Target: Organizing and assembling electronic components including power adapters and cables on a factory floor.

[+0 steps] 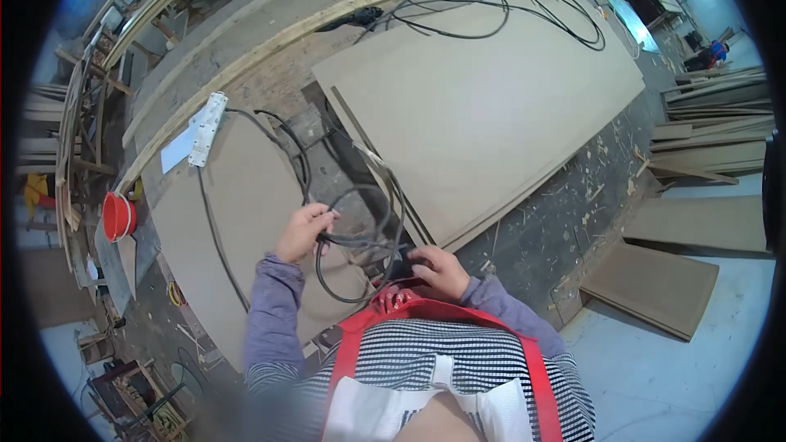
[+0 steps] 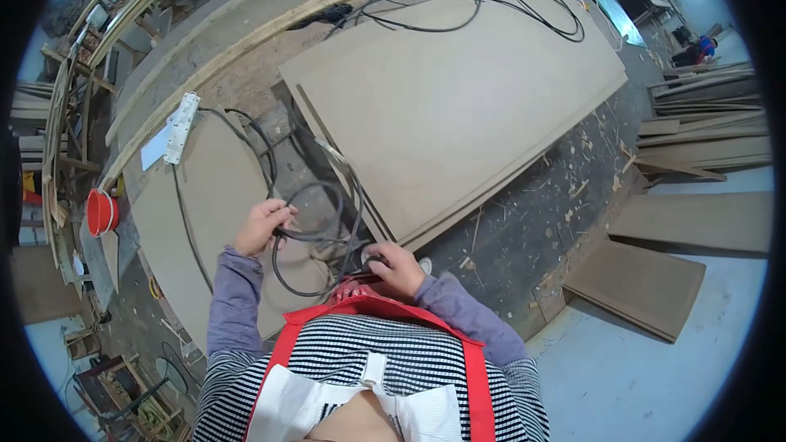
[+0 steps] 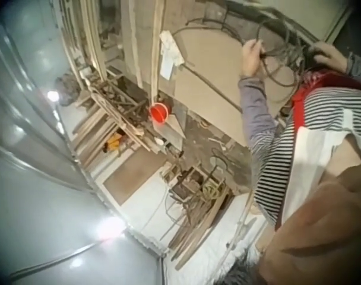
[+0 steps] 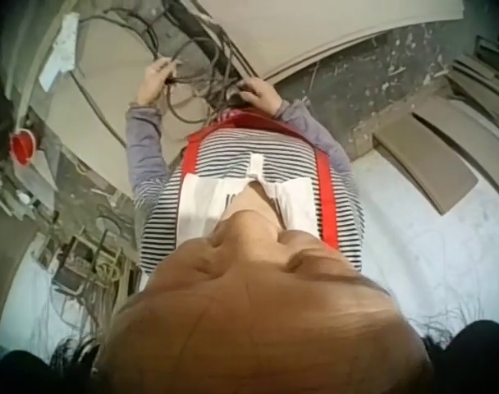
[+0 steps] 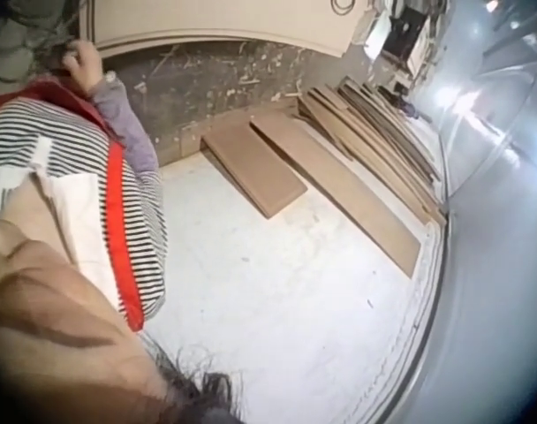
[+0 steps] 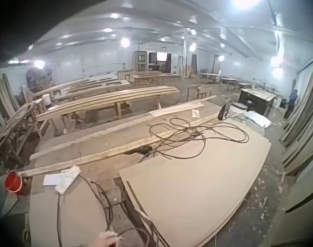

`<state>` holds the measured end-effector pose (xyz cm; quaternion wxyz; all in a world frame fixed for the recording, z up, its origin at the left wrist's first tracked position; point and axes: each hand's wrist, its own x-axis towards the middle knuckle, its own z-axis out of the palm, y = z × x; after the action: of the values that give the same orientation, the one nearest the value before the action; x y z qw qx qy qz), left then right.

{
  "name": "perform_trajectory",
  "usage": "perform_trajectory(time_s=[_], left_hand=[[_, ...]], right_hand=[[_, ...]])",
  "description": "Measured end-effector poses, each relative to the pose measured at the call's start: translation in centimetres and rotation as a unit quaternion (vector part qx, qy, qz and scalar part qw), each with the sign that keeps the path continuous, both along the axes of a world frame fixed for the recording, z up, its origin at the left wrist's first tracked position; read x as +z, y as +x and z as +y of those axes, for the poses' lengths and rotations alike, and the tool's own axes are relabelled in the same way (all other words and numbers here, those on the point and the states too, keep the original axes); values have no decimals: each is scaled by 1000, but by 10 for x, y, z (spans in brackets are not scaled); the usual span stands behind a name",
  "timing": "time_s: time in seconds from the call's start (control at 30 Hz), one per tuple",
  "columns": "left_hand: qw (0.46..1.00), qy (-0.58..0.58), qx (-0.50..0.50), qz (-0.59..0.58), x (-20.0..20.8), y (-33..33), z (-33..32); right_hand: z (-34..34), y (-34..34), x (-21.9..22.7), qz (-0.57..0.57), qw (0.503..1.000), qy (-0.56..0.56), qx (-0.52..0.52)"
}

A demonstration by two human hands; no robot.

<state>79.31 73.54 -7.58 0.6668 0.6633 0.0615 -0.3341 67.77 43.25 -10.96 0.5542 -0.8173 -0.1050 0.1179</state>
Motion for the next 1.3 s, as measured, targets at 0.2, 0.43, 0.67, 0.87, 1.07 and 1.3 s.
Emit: perform_trajectory(time_s=[0.2,0.43,0.67,0.87,1.07,1.3], left_hand=[[997,-52,61,-2,45,106,20],[997,-27,-63,-28,124,193,-34],[992,-18,-108,-68,123,172,-24],[990,-29,-124,-63,135,139,-2],[993,36,-107,-34,134,102,25],[994,94,-46,8,92,82,50]], right_hand=[[-18,-21,-1,218,975,34,-4],[-25,-16,0,205,976,15,-68],[-14,12,-2,38,988,-17,-147],[10,50,-14,78,993,-24,-87],[58,40,-47,82,954,-243,155],[22,16,-2,174,932,-215,235]])
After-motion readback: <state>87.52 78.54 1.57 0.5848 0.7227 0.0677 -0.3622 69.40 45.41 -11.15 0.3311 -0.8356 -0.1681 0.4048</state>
